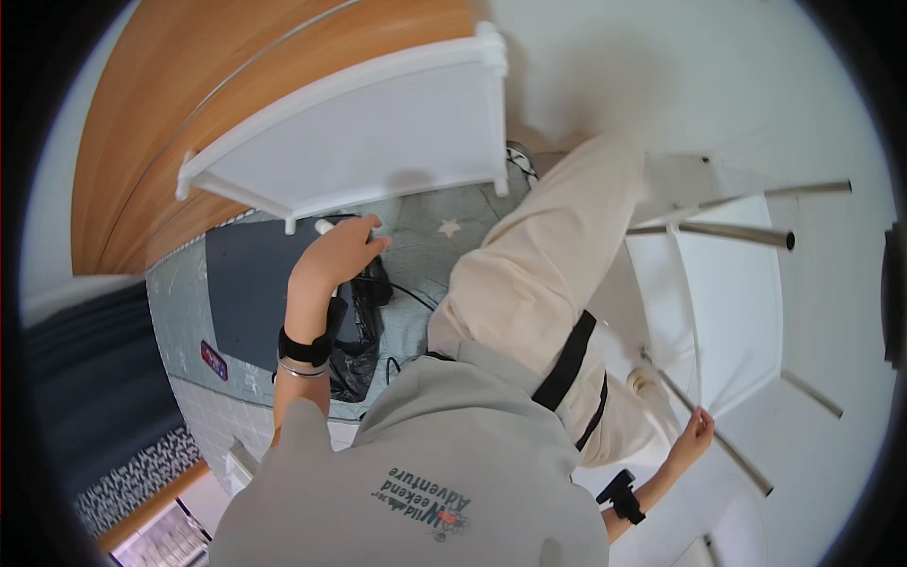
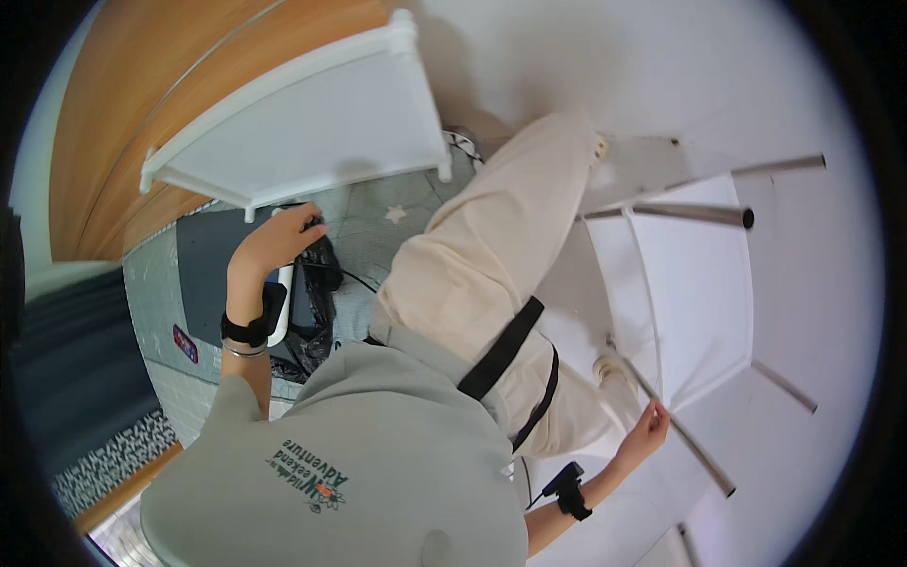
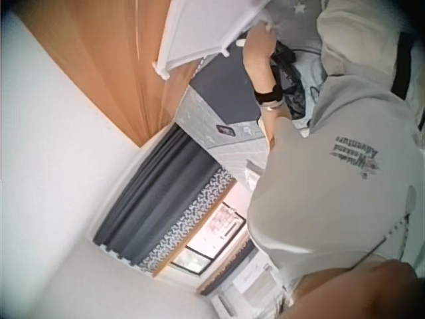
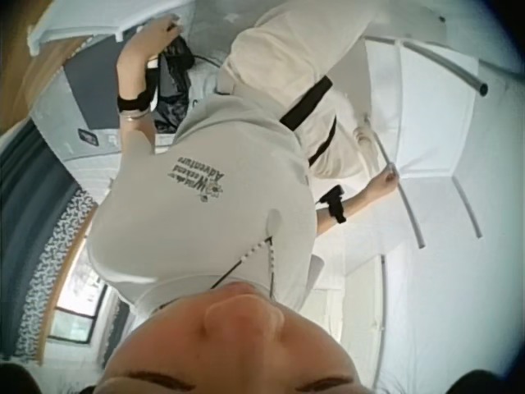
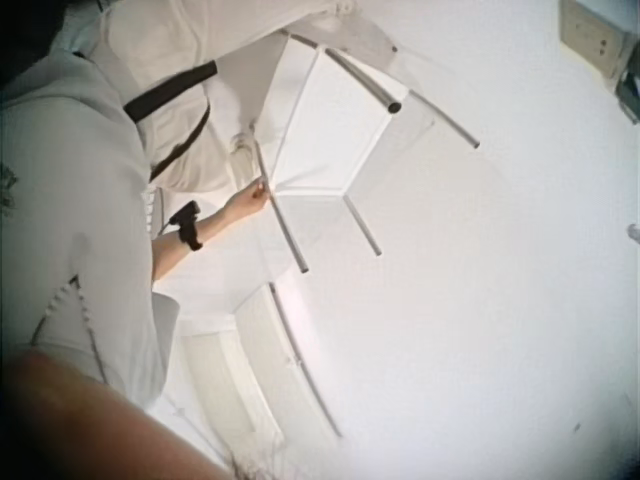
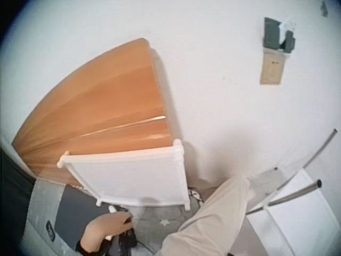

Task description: Assembling the frame and shelves of a white plastic storage cart.

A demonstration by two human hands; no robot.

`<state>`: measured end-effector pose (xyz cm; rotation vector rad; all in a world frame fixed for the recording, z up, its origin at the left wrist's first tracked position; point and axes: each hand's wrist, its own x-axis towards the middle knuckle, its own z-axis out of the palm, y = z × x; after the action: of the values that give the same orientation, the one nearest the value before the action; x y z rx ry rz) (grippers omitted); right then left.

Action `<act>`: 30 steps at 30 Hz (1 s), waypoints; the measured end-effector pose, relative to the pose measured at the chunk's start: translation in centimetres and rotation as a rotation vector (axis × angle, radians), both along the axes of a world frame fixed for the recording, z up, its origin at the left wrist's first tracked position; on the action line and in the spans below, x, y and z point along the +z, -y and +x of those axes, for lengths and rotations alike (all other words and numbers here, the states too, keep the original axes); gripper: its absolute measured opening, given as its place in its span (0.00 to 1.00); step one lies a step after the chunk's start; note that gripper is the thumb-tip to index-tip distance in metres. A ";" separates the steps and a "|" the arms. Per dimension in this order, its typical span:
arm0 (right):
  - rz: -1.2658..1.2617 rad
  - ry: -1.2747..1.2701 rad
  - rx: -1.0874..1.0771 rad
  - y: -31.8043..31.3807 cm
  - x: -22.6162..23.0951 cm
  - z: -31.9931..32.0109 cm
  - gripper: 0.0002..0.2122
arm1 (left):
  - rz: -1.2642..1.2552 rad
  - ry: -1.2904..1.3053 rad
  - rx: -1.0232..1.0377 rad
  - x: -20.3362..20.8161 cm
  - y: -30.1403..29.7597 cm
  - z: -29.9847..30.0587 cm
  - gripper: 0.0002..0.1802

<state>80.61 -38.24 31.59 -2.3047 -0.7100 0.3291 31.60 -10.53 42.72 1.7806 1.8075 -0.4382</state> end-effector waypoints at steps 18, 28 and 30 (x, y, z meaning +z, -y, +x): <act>0.117 -0.342 -0.746 11.5 0.5 -7.9 0.10 | 0.005 0.150 -1.110 -4.9 -4.7 26.0 0.18; -0.059 -0.250 -1.322 28.3 -3.6 -21.5 0.09 | -0.053 -0.031 -1.562 -10.1 7.5 38.8 0.18; -0.031 -0.278 -1.421 29.7 -5.6 -24.5 0.11 | -0.067 -0.011 -1.596 -10.7 8.6 39.5 0.18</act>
<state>56.07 -67.97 25.98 -2.1411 1.0759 -0.0342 71.10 -19.14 31.98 2.7764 -0.0263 -1.0014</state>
